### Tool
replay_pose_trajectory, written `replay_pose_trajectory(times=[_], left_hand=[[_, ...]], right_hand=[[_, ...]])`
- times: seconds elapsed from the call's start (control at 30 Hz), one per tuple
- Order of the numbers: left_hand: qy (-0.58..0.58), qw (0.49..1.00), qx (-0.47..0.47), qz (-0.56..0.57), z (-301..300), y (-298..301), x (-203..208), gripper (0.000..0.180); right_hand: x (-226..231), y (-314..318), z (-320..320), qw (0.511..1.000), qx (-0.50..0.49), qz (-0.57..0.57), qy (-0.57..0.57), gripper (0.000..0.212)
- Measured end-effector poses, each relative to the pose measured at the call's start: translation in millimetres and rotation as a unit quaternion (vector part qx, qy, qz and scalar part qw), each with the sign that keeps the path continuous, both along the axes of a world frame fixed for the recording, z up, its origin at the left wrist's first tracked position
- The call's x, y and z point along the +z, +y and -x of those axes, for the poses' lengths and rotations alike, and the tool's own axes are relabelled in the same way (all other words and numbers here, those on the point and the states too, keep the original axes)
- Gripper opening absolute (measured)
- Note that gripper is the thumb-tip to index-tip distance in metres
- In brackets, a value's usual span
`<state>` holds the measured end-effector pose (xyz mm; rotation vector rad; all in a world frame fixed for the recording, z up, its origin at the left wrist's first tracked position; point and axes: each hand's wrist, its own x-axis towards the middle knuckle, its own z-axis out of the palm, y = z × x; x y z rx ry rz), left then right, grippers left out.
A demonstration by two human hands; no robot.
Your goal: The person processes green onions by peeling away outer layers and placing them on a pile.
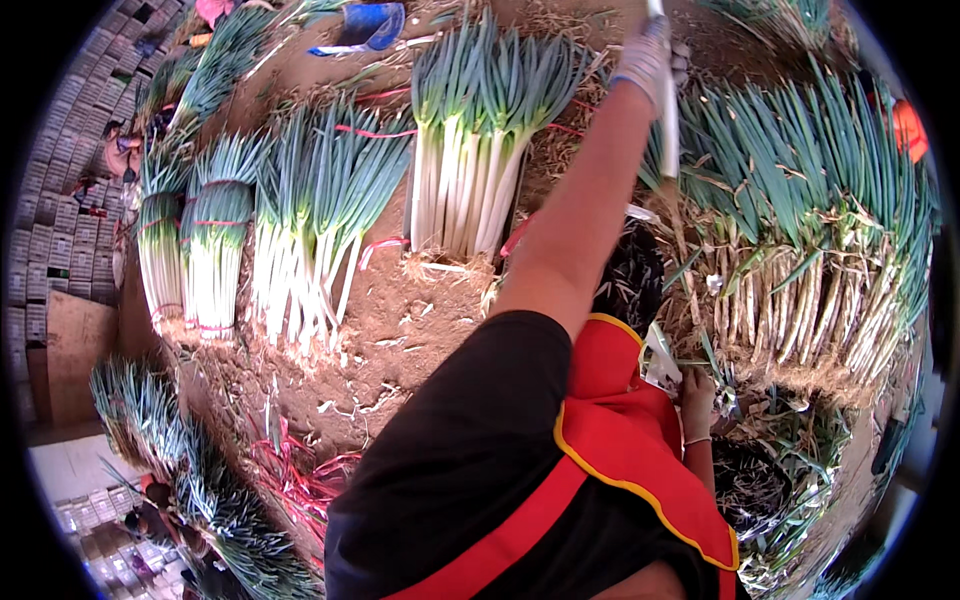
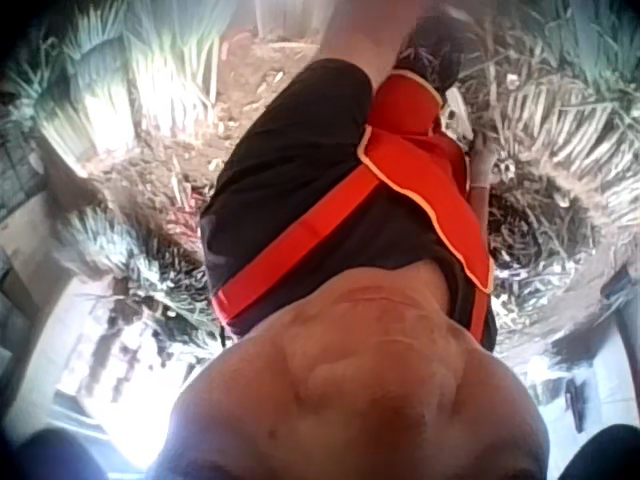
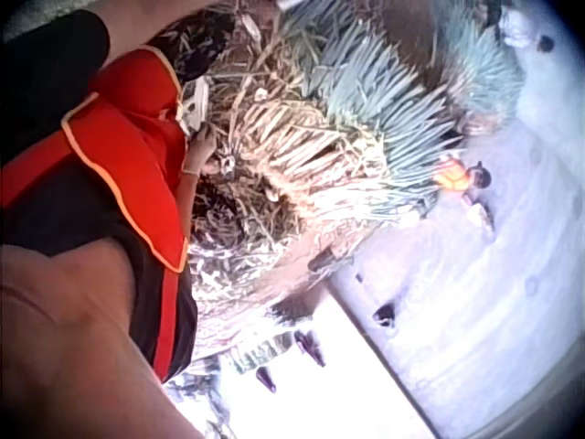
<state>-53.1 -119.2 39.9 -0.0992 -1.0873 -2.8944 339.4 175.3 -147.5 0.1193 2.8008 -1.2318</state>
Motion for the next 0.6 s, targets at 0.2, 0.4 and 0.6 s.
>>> replay_pose_trajectory(times=[0.2, 0.4, 0.6], left_hand=[[0.032, 0.975, 0.060, 0.210, -5.1, -182.3, -59.4, 0.021], [-0.055, 0.932, 0.145, 0.327, -57.5, -294.1, -182.3, 0.038], [-0.260, 0.716, 0.141, 0.632, -125.6, -317.9, -327.0, 0.062]], right_hand=[[-49.1, 19.3, -5.8, 0.994, 0.076, -0.063, 0.054, 0.024], [-45.1, -9.7, -0.4, 0.989, -0.016, 0.023, -0.148, 0.024], [-57.0, -8.6, -2.7, 0.983, -0.012, -0.002, -0.182, 0.027]])
